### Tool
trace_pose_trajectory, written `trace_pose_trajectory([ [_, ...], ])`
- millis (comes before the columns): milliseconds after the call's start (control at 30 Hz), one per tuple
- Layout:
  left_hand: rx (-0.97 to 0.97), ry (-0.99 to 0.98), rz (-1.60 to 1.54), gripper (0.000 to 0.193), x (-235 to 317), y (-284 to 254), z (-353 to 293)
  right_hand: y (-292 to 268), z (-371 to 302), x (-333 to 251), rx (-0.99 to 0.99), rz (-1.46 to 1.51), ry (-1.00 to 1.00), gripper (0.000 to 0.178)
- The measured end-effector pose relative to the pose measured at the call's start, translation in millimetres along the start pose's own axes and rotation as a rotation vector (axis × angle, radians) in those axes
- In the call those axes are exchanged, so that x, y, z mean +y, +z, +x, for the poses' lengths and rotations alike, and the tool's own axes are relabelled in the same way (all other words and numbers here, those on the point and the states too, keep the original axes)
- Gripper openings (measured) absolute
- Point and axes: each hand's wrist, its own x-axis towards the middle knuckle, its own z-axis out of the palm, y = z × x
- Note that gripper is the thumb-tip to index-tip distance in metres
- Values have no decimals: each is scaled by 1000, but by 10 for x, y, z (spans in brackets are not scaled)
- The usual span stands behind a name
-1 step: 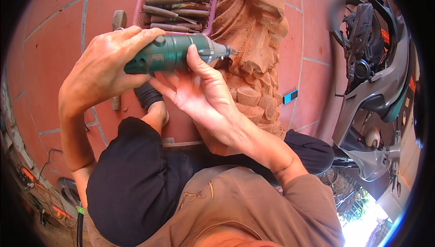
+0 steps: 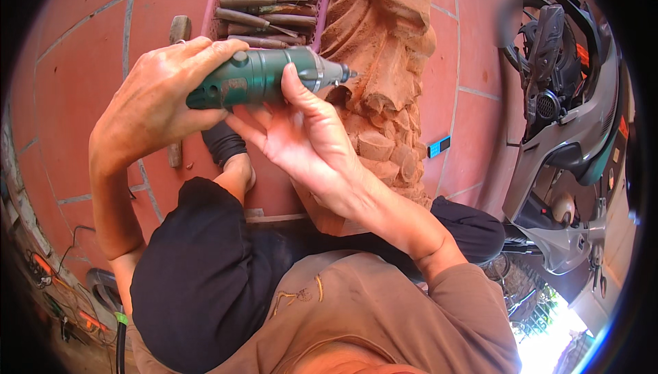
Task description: The person carves a wooden sculpture using a chisel and mallet, then switches to a rotary tool to refine details. The person sits on the floor and works on the sculpture placed between their legs.
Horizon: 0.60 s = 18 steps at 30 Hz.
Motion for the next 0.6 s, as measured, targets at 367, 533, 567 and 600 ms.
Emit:
trace_pose_trajectory([
  [367, 149, -80, 8, 67, -170, 149, 168, 65, 427, -372, -85, -203, -43, 39],
  [533, 149, -84, 4, 65, -211, 217, 279, 59, 492, -467, -79, -197, -84, 37],
  [567, 150, -79, 7, 65, -222, 225, 301, 48, 506, -484, -71, -197, -99, 37],
  [600, 150, -75, 11, 64, -232, 237, 320, 40, 519, -499, -64, -196, -112, 38],
])
